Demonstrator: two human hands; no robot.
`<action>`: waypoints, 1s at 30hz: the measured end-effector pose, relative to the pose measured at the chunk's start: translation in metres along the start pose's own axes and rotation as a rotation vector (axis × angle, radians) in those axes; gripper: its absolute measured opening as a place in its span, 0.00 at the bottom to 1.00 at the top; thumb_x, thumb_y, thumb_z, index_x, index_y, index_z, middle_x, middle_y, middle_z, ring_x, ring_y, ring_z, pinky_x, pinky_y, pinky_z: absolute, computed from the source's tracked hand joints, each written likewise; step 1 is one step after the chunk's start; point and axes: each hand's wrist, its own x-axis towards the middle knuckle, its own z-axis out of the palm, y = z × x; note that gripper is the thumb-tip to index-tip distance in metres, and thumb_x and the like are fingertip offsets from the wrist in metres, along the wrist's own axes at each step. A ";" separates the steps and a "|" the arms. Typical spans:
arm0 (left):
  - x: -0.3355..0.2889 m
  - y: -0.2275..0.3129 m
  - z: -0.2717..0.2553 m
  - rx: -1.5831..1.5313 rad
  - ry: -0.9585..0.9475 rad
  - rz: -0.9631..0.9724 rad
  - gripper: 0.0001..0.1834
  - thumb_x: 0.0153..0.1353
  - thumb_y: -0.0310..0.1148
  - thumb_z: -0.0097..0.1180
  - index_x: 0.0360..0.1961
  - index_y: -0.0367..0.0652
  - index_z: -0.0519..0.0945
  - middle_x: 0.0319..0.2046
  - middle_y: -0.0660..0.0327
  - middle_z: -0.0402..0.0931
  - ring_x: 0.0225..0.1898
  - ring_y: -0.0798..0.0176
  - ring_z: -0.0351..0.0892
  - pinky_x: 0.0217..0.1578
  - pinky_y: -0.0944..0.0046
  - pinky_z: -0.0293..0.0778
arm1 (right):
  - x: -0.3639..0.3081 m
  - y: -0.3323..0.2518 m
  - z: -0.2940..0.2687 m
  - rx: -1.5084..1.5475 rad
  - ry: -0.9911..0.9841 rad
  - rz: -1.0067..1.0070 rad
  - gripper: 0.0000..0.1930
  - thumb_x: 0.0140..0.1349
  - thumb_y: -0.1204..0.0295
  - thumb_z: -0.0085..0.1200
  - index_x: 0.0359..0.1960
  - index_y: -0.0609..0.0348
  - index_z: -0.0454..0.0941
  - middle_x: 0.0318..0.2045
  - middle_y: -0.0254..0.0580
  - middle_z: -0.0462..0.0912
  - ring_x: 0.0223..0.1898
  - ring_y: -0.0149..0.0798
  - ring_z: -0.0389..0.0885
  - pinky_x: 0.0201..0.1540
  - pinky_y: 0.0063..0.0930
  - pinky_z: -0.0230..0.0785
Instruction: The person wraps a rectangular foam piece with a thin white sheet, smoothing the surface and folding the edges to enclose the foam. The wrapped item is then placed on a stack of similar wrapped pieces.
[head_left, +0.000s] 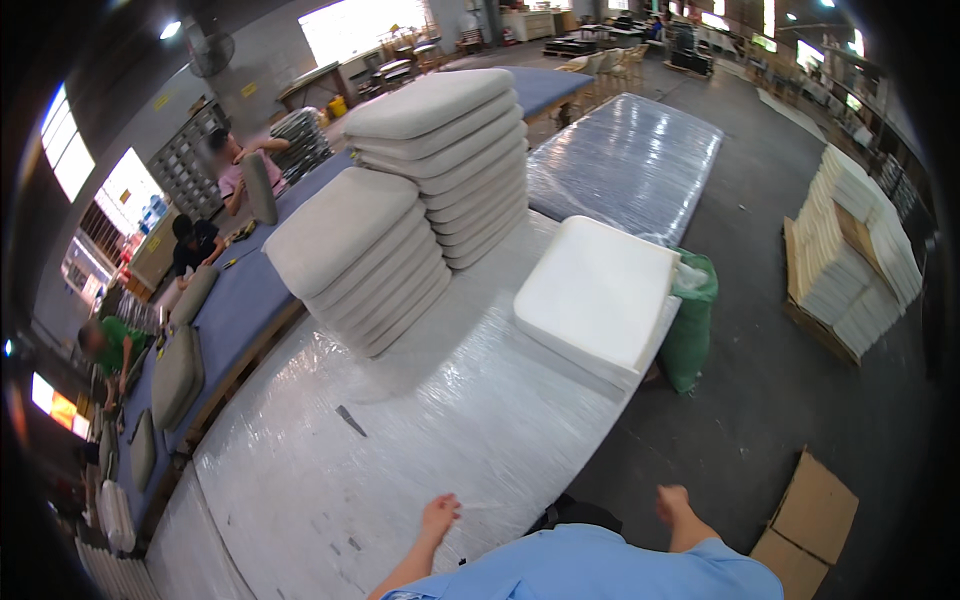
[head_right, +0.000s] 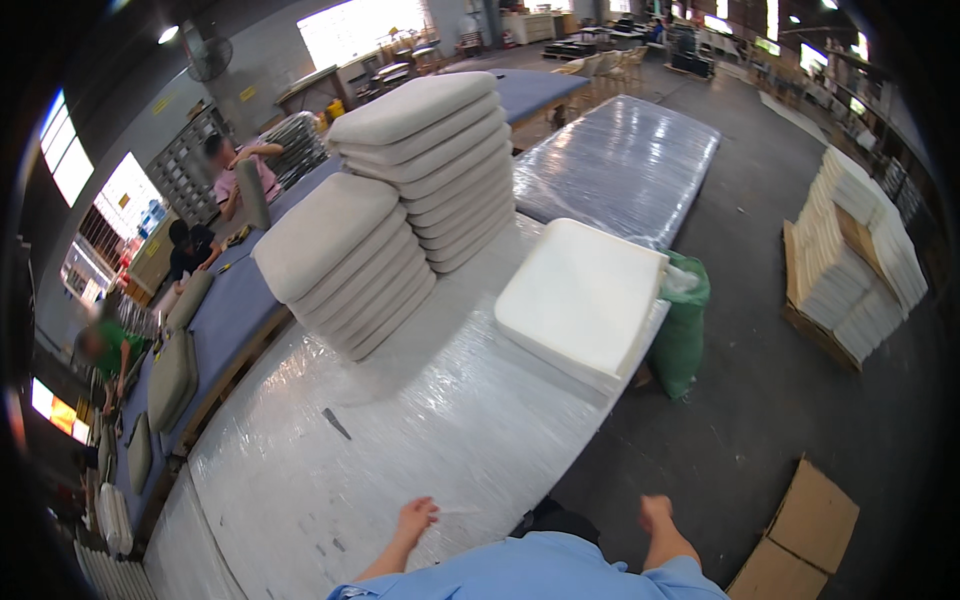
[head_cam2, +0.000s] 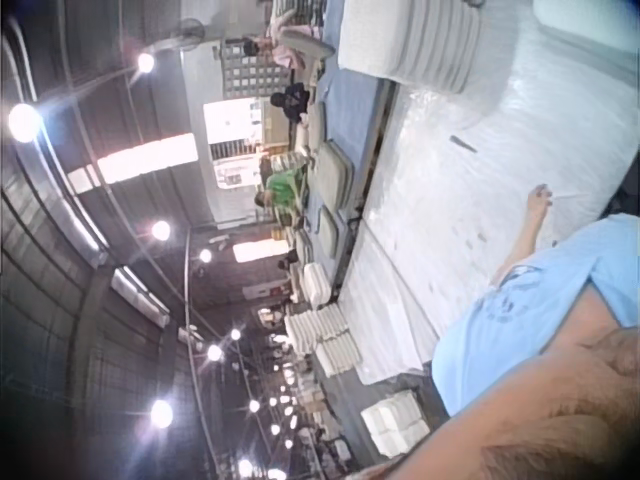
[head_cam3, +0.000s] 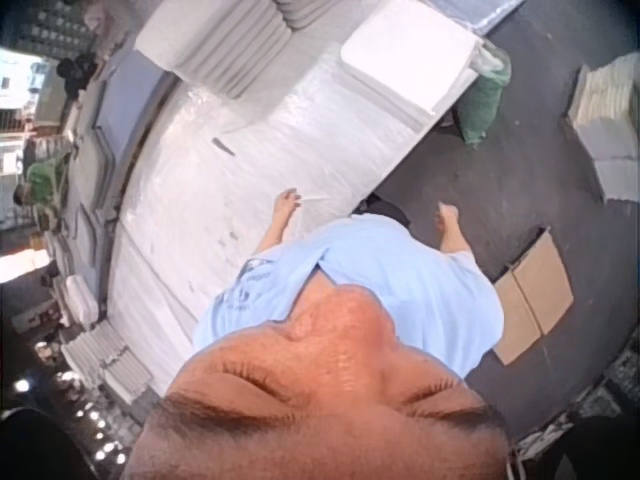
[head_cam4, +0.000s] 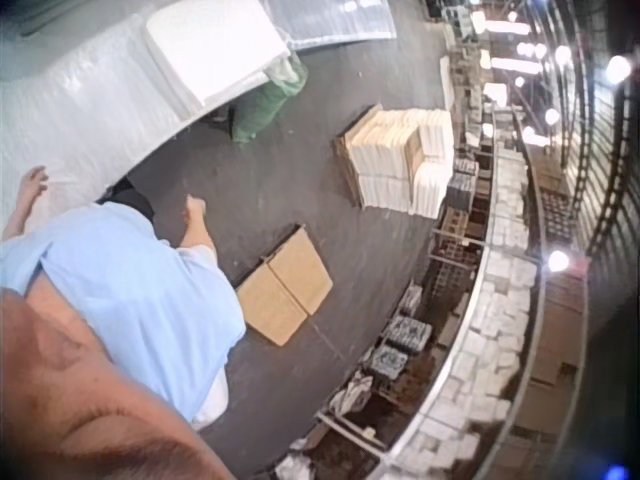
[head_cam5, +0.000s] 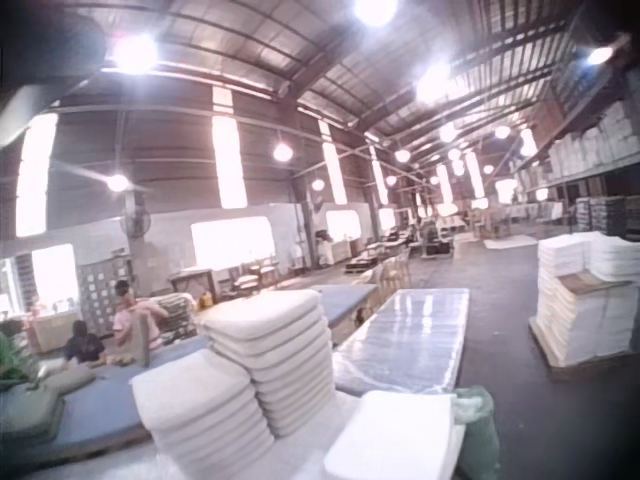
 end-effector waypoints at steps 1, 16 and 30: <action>-0.006 0.006 -0.021 -0.048 0.124 -0.020 0.20 0.73 0.36 0.52 0.62 0.39 0.78 0.45 0.52 0.86 0.35 0.60 0.87 0.32 0.66 0.77 | -0.014 -0.014 0.026 0.018 -0.144 -0.132 0.18 0.69 0.60 0.57 0.56 0.54 0.81 0.34 0.38 0.84 0.27 0.38 0.81 0.28 0.34 0.74; -0.075 -0.061 0.023 -0.434 0.036 -0.433 0.25 0.73 0.45 0.54 0.65 0.43 0.73 0.49 0.50 0.85 0.39 0.51 0.88 0.32 0.59 0.79 | -0.035 0.021 0.031 -0.306 -0.380 -0.216 0.17 0.69 0.60 0.60 0.50 0.59 0.86 0.33 0.41 0.87 0.27 0.38 0.85 0.29 0.36 0.80; 0.129 0.179 0.172 -0.194 -0.120 -0.240 0.32 0.69 0.51 0.57 0.67 0.44 0.74 0.52 0.58 0.84 0.41 0.62 0.84 0.37 0.61 0.77 | 0.103 -0.385 -0.045 0.152 -0.418 -0.699 0.14 0.73 0.65 0.56 0.53 0.58 0.80 0.34 0.38 0.86 0.28 0.32 0.84 0.27 0.29 0.75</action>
